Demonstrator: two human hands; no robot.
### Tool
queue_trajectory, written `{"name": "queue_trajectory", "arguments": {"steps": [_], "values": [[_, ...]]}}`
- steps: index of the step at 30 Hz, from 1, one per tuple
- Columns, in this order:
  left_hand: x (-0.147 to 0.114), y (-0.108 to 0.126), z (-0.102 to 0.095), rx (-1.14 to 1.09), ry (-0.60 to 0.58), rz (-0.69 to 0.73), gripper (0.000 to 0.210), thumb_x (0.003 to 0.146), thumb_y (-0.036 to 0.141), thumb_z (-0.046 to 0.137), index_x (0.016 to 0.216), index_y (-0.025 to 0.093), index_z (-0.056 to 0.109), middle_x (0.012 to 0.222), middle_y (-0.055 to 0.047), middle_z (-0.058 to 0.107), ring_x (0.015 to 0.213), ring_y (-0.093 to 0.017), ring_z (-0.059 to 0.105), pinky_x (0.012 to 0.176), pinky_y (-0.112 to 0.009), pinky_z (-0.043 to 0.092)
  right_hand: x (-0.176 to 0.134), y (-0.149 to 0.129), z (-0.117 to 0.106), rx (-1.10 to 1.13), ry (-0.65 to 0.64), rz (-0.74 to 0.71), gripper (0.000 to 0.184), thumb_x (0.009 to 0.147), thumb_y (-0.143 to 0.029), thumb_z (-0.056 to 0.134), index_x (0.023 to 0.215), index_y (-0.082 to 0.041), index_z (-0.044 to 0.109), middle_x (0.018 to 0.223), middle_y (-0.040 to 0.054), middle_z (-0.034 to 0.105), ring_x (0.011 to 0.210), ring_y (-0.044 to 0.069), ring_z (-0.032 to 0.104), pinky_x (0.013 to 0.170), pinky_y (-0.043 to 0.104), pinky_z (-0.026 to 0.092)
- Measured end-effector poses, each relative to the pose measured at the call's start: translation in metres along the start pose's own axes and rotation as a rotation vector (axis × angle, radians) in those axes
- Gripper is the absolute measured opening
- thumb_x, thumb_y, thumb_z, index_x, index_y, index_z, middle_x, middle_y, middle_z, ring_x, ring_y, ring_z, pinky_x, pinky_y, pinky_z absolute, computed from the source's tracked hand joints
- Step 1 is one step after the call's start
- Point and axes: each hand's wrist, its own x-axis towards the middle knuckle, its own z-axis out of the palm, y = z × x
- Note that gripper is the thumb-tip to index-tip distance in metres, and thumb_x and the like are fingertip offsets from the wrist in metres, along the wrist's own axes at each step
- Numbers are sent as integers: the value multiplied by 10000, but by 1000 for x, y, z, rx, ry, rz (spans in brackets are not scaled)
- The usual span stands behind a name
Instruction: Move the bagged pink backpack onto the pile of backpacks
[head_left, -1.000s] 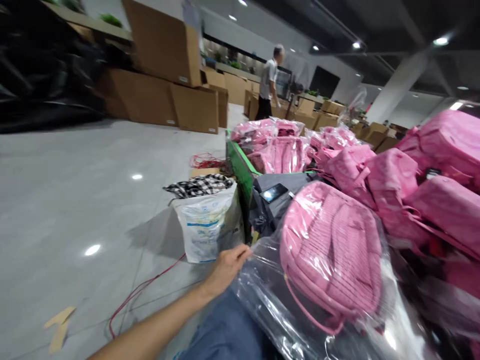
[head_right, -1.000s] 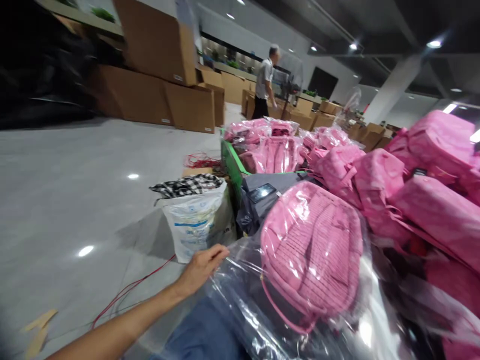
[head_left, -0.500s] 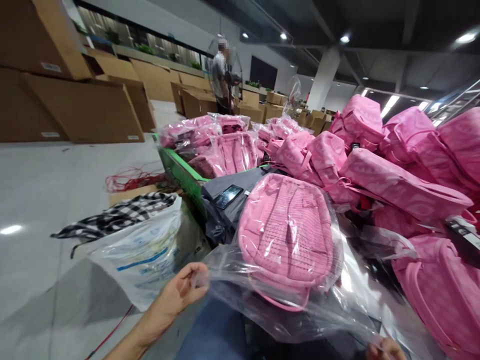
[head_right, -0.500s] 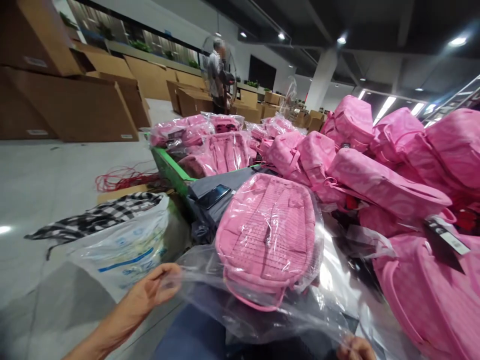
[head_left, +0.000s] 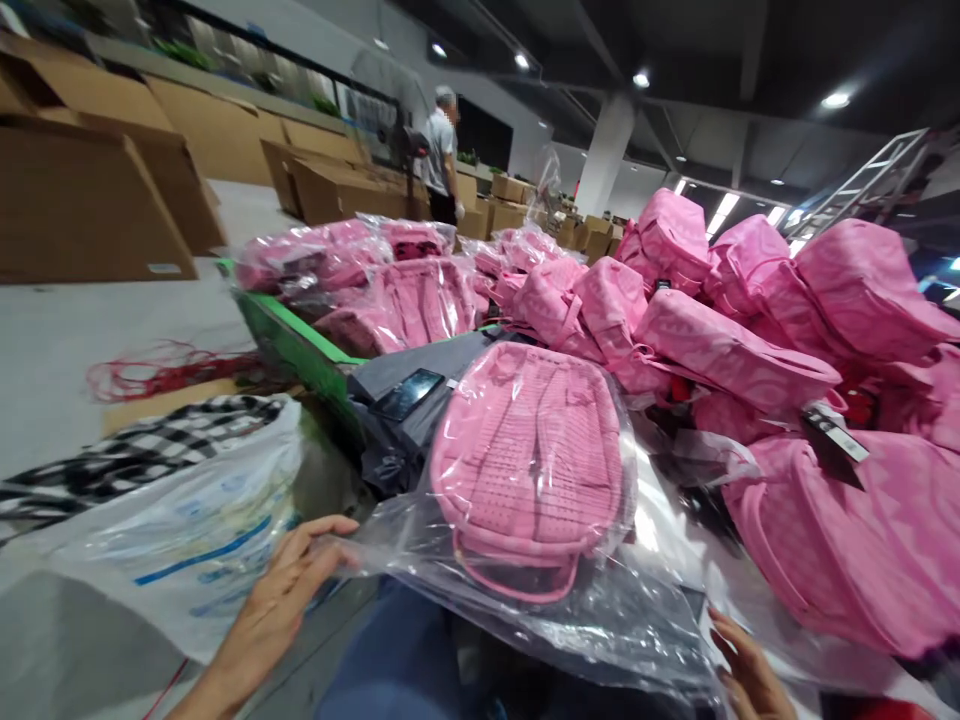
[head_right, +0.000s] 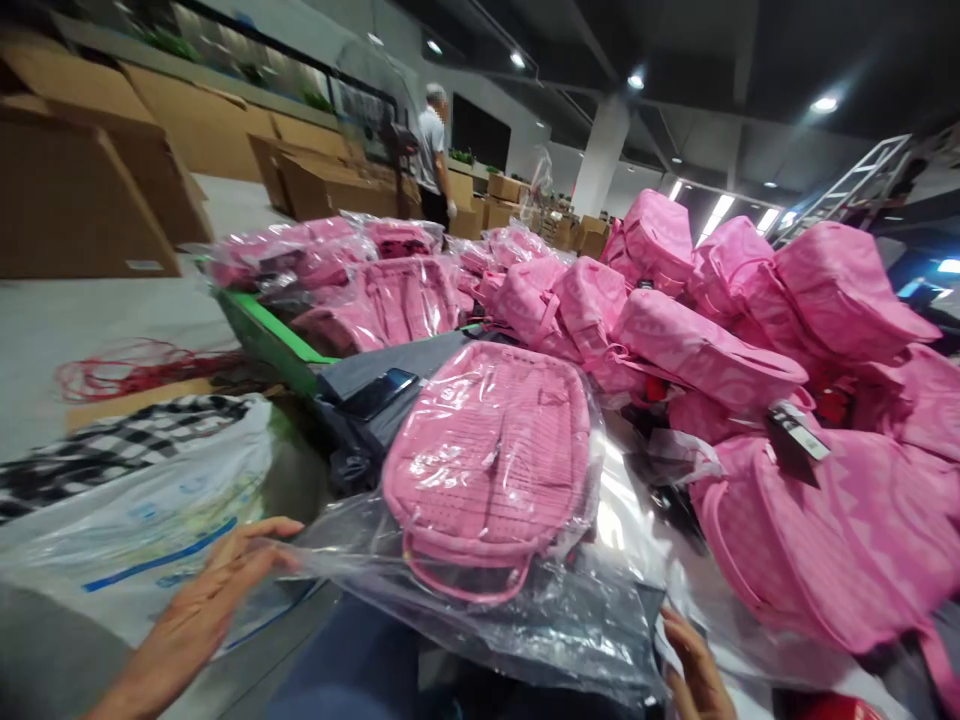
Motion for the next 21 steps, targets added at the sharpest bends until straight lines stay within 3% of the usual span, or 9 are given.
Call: {"name": "queue_trajectory", "arguments": {"steps": [4,7,9,11,13,15,17,19,21], "values": [[1,14,-5,15,-60,-50,749,827,885,357,738,280,791,1185,-42,690,1176,-334,607,1077,-504,504,-25,-15,4,-174,-161,-160,461,693,-410,891,1120,-267,792,1392,125,647,1328,357,578,1095,474,504],[-3,17,1,-93,25,-69,747,791,909,440,911,269,806,1197,-19,687,1191,-303,600,1119,-450,470,-23,-21,18,-196,-215,-296,154,838,-401,782,902,-269,829,1275,120,715,1287,340,615,1069,476,523],[-5,15,7,-202,88,-106,760,751,908,524,999,243,797,1178,-37,702,1187,-297,605,1134,-424,451,-16,-21,32,-95,-141,-312,255,899,-472,712,818,-255,818,1124,121,766,1236,330,649,1044,471,539],[-5,11,14,-305,124,-164,790,687,910,594,1028,225,793,1054,-55,739,1084,-290,649,1076,-397,493,-6,-20,49,46,7,-241,386,874,-586,709,773,-223,793,980,120,778,1099,315,706,971,438,575],[-1,8,19,-356,132,-206,800,650,907,625,1016,218,799,918,-55,753,970,-281,674,986,-375,537,4,-21,68,125,154,-116,516,795,-706,731,749,-192,749,809,89,747,816,250,721,779,356,607],[6,6,21,-363,126,-214,802,627,898,650,1000,204,804,887,-62,760,973,-293,676,972,-378,535,13,-25,85,118,229,34,633,692,-802,746,766,-175,706,664,34,672,570,163,606,550,269,535],[15,9,21,-351,105,-204,810,640,885,648,1022,185,796,911,-79,770,1018,-314,675,1000,-409,520,20,-31,100,101,254,142,718,613,-861,744,798,-170,673,597,-10,603,474,115,491,435,232,429],[20,17,21,-272,138,-140,782,706,849,614,1084,182,772,946,-89,776,1031,-323,673,999,-447,512,24,-37,109,119,252,185,745,590,-872,741,824,-170,656,597,-30,578,459,93,448,405,216,371],[20,35,25,-86,249,59,642,851,737,550,1156,204,738,1069,-91,770,1078,-312,655,1008,-463,484,26,-42,114,144,264,178,737,595,-854,751,855,-172,653,611,-43,565,462,78,427,403,203,349]]}}
